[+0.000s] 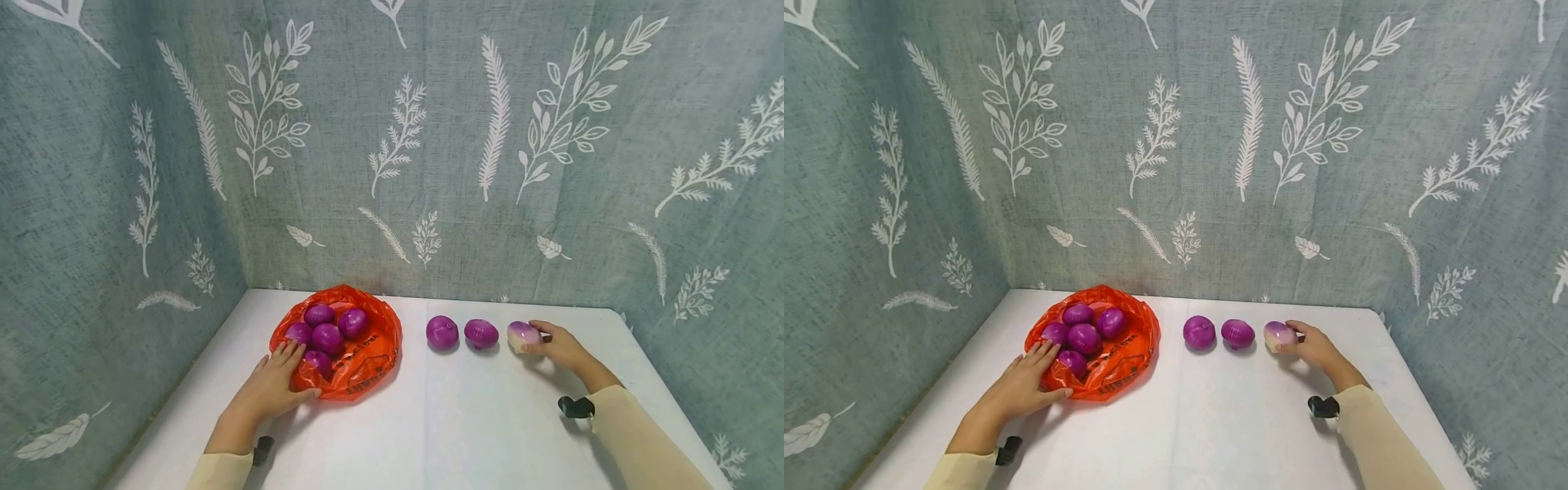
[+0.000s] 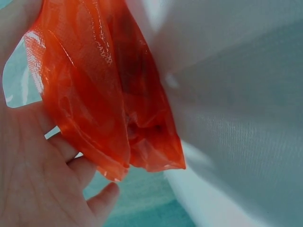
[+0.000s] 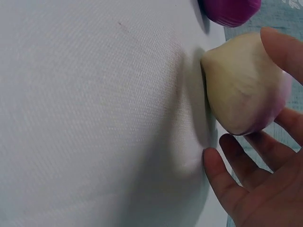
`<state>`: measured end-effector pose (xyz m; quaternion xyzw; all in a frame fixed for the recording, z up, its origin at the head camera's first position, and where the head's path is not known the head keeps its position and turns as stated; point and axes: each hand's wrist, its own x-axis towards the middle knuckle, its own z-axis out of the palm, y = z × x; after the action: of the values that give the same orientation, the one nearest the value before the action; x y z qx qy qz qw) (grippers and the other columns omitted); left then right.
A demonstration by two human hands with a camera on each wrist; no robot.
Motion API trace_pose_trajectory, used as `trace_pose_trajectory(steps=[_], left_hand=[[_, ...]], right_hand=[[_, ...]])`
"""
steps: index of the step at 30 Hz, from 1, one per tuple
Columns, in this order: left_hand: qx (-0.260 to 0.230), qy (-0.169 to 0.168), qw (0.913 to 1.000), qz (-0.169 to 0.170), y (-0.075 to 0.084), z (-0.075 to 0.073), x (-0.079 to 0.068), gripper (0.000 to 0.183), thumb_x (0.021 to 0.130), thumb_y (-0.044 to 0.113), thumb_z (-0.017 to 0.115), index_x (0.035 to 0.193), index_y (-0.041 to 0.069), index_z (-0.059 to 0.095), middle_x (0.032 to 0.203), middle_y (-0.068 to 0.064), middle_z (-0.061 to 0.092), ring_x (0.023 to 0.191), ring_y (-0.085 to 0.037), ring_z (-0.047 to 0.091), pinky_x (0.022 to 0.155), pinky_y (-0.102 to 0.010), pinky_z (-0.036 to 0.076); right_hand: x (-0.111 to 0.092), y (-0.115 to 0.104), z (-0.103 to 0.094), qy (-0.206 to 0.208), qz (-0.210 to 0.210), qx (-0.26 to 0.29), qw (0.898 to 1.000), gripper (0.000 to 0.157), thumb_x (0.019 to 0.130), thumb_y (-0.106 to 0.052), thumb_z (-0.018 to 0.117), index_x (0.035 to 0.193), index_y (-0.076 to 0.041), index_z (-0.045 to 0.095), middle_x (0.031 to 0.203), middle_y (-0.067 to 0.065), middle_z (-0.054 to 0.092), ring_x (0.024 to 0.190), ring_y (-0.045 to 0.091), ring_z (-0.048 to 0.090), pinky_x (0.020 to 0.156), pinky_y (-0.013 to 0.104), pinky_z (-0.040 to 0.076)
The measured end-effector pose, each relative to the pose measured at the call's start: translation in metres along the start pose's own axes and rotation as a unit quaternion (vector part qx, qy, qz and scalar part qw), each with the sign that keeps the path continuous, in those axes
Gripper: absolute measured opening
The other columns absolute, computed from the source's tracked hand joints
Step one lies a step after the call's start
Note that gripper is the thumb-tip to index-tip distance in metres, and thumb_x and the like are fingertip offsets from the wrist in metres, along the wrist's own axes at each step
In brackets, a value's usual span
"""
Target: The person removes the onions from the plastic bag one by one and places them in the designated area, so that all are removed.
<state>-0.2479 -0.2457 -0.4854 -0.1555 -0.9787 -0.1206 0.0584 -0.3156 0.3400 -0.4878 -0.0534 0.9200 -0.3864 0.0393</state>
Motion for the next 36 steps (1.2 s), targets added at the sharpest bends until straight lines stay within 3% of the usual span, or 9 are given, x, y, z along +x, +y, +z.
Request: trace_pose_trajectory(steps=[20,28,36], left_hand=[[0.008,0.009,0.9999,0.007,0.004,-0.004,-0.002,0.104,0.077,0.073,0.061,0.150,0.003,0.037,0.153,-0.023,0.030,0.142,-0.041,0.022,0.110,-0.064,0.019],[0.003,0.006,0.9999,0.009,0.007,-0.006,-0.006,0.103,0.077,0.073,0.062,0.149,0.003,0.037,0.154,-0.024,0.029,0.142,-0.041,0.021,0.110,-0.063,0.017],[0.006,0.000,0.9999,0.010,0.008,-0.008,-0.004,0.102,0.079,0.073,0.060,0.150,0.003,0.036,0.154,-0.024,0.028,0.143,-0.041,0.019,0.111,-0.062,0.016]], right_hand=[[-0.002,-0.003,-0.008,0.010,-0.035,0.005,0.999,0.075,0.083,-0.026,0.076,0.140,0.010,0.042,0.138,0.033,0.045,0.120,0.050,0.049,0.096,0.058,0.042],[-0.007,-0.015,-0.016,0.005,-0.019,-0.011,1.000,0.074,0.087,-0.029,0.073,0.142,0.007,0.040,0.142,0.030,0.042,0.125,0.050,0.044,0.098,0.060,0.041],[-0.014,-0.037,-0.023,0.017,-0.043,0.001,0.999,0.070,0.087,-0.028,0.073,0.140,0.008,0.044,0.141,0.029,0.044,0.125,0.049,0.044,0.097,0.058,0.042]])
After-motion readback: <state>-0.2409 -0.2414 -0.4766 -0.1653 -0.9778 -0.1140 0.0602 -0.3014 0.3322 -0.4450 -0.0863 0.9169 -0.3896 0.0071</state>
